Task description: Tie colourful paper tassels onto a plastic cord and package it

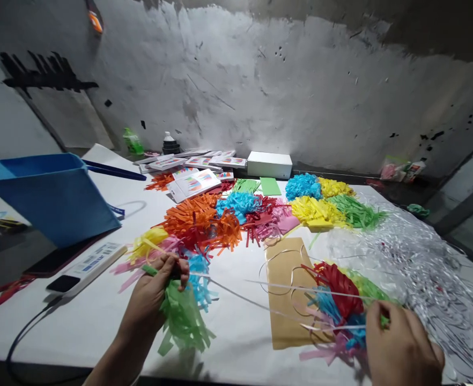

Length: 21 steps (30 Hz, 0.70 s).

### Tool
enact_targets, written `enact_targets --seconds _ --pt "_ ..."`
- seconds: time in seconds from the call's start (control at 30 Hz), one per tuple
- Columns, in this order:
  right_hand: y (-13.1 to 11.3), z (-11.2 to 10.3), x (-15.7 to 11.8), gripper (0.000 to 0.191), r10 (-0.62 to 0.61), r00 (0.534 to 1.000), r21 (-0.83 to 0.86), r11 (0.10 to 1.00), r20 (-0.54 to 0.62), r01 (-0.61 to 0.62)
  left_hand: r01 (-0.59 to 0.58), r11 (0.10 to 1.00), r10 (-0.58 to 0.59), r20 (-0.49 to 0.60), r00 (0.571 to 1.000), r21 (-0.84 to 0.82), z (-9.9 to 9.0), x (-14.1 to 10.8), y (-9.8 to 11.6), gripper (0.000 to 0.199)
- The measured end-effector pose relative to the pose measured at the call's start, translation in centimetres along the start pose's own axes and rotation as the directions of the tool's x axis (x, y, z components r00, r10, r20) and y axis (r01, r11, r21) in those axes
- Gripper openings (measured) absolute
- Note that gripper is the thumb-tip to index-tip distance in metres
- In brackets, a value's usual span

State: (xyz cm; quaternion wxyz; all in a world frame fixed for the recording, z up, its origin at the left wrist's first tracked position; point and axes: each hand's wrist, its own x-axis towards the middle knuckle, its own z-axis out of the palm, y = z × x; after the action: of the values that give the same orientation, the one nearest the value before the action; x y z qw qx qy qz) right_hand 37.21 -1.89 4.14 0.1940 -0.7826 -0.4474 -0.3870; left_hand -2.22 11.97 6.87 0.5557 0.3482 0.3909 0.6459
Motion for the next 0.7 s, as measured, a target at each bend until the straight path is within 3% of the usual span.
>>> enact_targets --seconds 0.1,0.2,0.23,0.27,0.3,0.37,0.43,0.53,0.63,0.7 --pt "1.0 0.5 0.5 0.03 0.055 0.994 0.053 0.997 0.093 -0.06 -0.003 0.998 0.001 0.029 1.0 0.068 -0.3 -0.3 -0.3 0.039" --pt "-2.6 0.2 0.2 0.034 -0.042 0.991 0.337 0.942 0.123 -0.002 -0.038 0.978 0.0 0.184 0.983 0.206 0.1 -1.4 -0.9 0.03" --pt "-4.8 -0.3 -0.1 0.034 -0.094 0.991 0.484 0.875 0.1 0.034 -0.061 0.968 -0.003 0.255 0.967 0.244 0.4 -1.9 -1.3 0.029" --pt "-7.4 -1.0 -0.5 0.03 -0.205 0.975 0.663 0.743 0.088 0.096 -0.082 0.96 -0.01 0.323 0.946 0.268 0.7 -2.4 -1.7 0.028" --pt "-10.1 -1.8 -0.9 0.025 -0.223 0.972 0.798 0.597 0.07 0.079 -0.097 0.955 -0.017 0.381 0.924 0.28 1.1 -2.9 -2.1 0.027" --pt "-15.0 -3.5 -1.5 0.022 -0.309 0.933 0.926 0.374 0.186 -0.06 -0.12 0.95 -0.029 0.464 0.886 0.289 1.8 -3.8 -3.0 0.027" --pt "-18.6 -4.6 -2.0 0.022 -0.471 0.828 0.95 0.215 0.306 -0.228 -0.158 0.936 -0.024 0.506 0.862 0.315 2.2 -4.4 -3.7 0.028" --pt "-20.8 -4.6 -2.6 0.026 -0.565 0.704 0.883 0.106 0.431 -0.457 -0.208 0.901 -0.028 0.528 0.849 0.381 2.0 -4.6 -4.1 0.03" --pt "-20.7 -3.4 -3.7 0.034 -0.595 0.625 0.805 0.065 0.505 -0.59 -0.252 0.858 -0.036 0.542 0.84 0.447 1.3 -4.4 -4.1 0.028" --pt "-20.3 -2.8 -4.3 0.036 -0.569 0.627 0.793 0.075 0.532 -0.605 -0.231 0.833 -0.083 0.526 0.846 0.503 1.0 -4.2 -4.2 0.02"
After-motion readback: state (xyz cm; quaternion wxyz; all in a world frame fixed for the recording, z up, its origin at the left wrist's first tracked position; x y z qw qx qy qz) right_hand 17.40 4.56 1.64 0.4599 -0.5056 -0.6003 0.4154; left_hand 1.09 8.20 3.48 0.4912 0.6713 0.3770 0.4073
